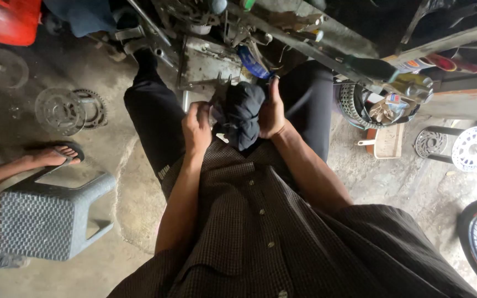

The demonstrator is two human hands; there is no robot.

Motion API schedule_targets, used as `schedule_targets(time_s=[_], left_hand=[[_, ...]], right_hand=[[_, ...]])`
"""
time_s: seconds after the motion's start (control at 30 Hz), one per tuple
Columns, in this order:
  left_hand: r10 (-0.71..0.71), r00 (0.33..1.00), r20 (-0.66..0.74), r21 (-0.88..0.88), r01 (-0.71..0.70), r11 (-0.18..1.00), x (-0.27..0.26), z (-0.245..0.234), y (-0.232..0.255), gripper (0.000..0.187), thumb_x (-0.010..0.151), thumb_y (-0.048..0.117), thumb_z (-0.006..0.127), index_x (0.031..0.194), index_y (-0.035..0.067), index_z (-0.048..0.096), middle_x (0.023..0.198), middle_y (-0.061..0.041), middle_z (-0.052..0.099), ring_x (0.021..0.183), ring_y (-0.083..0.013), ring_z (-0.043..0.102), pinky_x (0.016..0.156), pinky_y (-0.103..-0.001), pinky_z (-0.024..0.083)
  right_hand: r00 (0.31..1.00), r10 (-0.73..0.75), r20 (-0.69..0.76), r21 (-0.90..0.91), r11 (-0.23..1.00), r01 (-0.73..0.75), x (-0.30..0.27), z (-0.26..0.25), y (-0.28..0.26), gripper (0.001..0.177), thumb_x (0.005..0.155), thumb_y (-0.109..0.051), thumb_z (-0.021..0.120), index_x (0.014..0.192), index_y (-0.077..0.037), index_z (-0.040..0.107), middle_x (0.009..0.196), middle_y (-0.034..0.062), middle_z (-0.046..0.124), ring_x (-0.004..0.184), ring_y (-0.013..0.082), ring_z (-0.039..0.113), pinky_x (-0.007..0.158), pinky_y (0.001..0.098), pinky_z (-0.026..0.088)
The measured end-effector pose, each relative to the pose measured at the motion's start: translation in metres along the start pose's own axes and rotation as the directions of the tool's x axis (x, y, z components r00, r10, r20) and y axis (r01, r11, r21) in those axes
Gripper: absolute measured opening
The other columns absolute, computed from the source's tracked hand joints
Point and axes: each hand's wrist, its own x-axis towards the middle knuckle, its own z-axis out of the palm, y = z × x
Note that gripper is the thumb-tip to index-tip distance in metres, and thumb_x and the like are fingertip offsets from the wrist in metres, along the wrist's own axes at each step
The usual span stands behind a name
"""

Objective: The person cleans a mechanical part using a cloth and a pair of pliers. They repeatedly wipe the part and use the pliers to manipulate small components while seated in a workshop environment.

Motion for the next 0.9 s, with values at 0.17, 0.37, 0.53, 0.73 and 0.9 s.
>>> schedule_targets(time_s=[0.17, 0.37, 0.53, 0.73, 0.9], left_hand=[[0.052, 0.998, 0.034, 0.088, -0.055, 0.995, 0.002, 0.007, 0.002, 0.011, 0.104, 0.01, 0.057, 0.104, 0.002, 0.066, 0.088, -0.019, 0.072, 0.078, -0.0367, 0.072, 0.068, -0.042, 0.055], [0.195, 0.977, 0.083, 0.087, -0.202, 0.975, 0.003, 0.001, 0.023, 0.01, 0.103, 0.01, 0.06, 0.106, 0.002, 0.067, 0.093, -0.021, 0.071, 0.084, -0.0394, 0.071, 0.071, -0.043, 0.056], [0.051, 0.994, 0.101, 0.1, -0.061, 0.993, 0.002, 0.007, 0.015, 0.013, 0.105, 0.014, 0.062, 0.106, 0.002, 0.065, 0.091, -0.02, 0.072, 0.081, -0.0389, 0.072, 0.068, -0.043, 0.054], [-0.094, 0.991, 0.1, -0.01, 0.095, 0.995, -0.007, 0.017, 0.008, 0.018, 0.105, 0.021, 0.061, 0.105, 0.003, 0.059, 0.093, -0.018, 0.074, 0.084, -0.0348, 0.074, 0.071, -0.04, 0.056], [-0.216, 0.976, -0.005, 0.05, 0.216, 0.975, -0.003, 0.019, 0.004, 0.021, 0.109, 0.02, 0.06, 0.106, -0.001, 0.061, 0.092, -0.021, 0.071, 0.081, -0.0323, 0.068, 0.075, -0.039, 0.053]], right_hand=[[0.827, 0.107, 0.552, -0.099, 0.993, -0.062, 0.053, -0.097, 0.016, 0.036, 0.104, -0.037, 0.055, 0.115, -0.005, 0.067, 0.109, 0.01, 0.075, 0.099, 0.0229, 0.072, 0.093, 0.0369, 0.058], [0.995, -0.095, 0.031, -0.479, 0.872, 0.098, 0.066, -0.111, 0.03, 0.03, 0.099, -0.031, 0.067, 0.106, -0.002, 0.072, 0.092, 0.0046, 0.074, 0.078, 0.018, 0.067, 0.073, 0.0339, 0.055], [0.93, -0.356, 0.088, -0.772, 0.566, 0.289, 0.065, -0.095, 0.033, 0.04, 0.108, -0.036, 0.061, 0.106, 0.003, 0.073, 0.091, 0.0066, 0.075, 0.079, 0.0145, 0.066, 0.074, 0.0309, 0.055], [0.803, -0.571, 0.168, -0.984, -0.141, 0.105, 0.047, -0.058, 0.031, 0.043, 0.102, -0.036, 0.062, 0.107, 0.006, 0.064, 0.075, 0.0233, 0.068, 0.062, 0.0203, 0.063, 0.063, 0.0394, 0.051], [0.908, -0.412, 0.072, -0.841, 0.465, 0.277, 0.082, -0.115, 0.03, 0.027, 0.105, -0.027, 0.068, 0.114, -0.002, 0.068, 0.1, 0.0079, 0.076, 0.089, 0.016, 0.069, 0.083, 0.0358, 0.057]])
